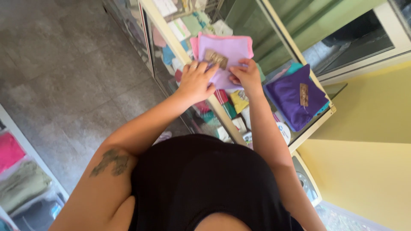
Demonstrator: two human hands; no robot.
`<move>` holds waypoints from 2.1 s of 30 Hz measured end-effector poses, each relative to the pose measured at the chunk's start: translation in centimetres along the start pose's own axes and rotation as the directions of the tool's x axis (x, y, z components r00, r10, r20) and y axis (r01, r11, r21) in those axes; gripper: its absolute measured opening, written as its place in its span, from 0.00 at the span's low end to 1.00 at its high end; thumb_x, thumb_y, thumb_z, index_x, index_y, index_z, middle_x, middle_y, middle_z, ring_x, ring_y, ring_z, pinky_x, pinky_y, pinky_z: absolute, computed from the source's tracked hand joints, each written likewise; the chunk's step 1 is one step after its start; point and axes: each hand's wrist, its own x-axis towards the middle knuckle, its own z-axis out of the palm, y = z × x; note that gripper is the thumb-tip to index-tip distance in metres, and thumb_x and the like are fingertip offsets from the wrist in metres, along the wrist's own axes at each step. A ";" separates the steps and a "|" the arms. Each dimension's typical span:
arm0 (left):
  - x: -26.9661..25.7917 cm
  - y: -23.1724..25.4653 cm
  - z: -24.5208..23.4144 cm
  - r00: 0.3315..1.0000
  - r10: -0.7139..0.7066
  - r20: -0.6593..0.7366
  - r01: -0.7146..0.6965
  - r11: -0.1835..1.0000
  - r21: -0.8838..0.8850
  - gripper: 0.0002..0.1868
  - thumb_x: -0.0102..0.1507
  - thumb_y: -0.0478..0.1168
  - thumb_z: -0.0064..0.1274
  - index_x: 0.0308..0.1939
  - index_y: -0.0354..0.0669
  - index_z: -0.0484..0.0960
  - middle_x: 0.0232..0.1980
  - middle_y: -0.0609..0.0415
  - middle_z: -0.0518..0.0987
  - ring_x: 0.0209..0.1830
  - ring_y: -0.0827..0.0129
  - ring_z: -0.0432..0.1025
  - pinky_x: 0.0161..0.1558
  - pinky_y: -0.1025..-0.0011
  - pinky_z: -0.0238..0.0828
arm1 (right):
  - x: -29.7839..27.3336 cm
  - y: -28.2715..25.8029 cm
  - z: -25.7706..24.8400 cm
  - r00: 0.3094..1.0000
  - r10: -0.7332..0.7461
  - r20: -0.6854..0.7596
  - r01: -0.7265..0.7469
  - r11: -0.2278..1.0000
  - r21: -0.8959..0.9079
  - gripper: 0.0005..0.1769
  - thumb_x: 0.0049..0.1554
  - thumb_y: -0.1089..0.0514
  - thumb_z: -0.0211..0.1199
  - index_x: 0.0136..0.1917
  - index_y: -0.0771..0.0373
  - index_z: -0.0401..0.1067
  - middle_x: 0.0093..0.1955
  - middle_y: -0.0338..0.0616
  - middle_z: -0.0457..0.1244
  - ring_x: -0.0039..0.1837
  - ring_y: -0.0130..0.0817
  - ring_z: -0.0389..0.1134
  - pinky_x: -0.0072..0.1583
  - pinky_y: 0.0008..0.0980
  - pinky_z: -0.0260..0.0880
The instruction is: Organizing and folding various clothing items like shorts and leggings on a display counter in a retail store.
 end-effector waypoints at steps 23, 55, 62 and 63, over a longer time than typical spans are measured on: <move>5.5 -4.9 -0.4 0.901 -0.323 0.289 0.390 0.896 -0.215 0.23 0.62 0.55 0.65 0.49 0.45 0.76 0.48 0.46 0.78 0.53 0.39 0.75 0.54 0.51 0.75 | 1.7 1.0 -3.5 0.978 0.146 -0.148 -0.180 0.951 -0.252 0.39 0.45 0.38 0.82 0.59 0.65 0.73 0.49 0.52 0.67 0.55 0.45 0.72 0.47 0.44 0.73; 15.7 6.7 -2.7 0.935 0.097 0.341 0.244 0.519 -0.819 0.43 0.61 0.51 0.68 0.68 0.36 0.59 0.69 0.43 0.66 0.72 0.55 0.64 0.70 0.57 0.63 | -9.1 -1.4 -13.9 0.861 -0.292 -0.417 0.254 0.956 -0.146 0.31 0.58 0.57 0.65 0.70 0.53 0.55 0.58 0.39 0.62 0.58 0.30 0.64 0.60 0.32 0.67; 23.4 18.2 13.7 0.957 0.145 0.253 0.220 0.209 -0.953 0.45 0.51 0.37 0.78 0.62 0.45 0.61 0.63 0.50 0.76 0.61 0.67 0.75 0.63 0.70 0.72 | -13.2 -1.5 -23.1 0.772 0.024 -0.635 0.057 0.992 0.108 0.41 0.56 0.46 0.64 0.76 0.52 0.48 0.64 0.43 0.66 0.62 0.33 0.71 0.60 0.33 0.76; 23.1 18.9 13.2 0.867 0.134 0.480 0.423 0.313 -0.851 0.55 0.51 0.43 0.78 0.70 0.42 0.54 0.70 0.45 0.69 0.68 0.57 0.69 0.67 0.61 0.69 | -12.3 1.7 -24.4 0.767 0.085 -0.636 -0.009 0.992 0.122 0.43 0.55 0.45 0.67 0.75 0.53 0.47 0.66 0.44 0.66 0.63 0.34 0.71 0.61 0.36 0.78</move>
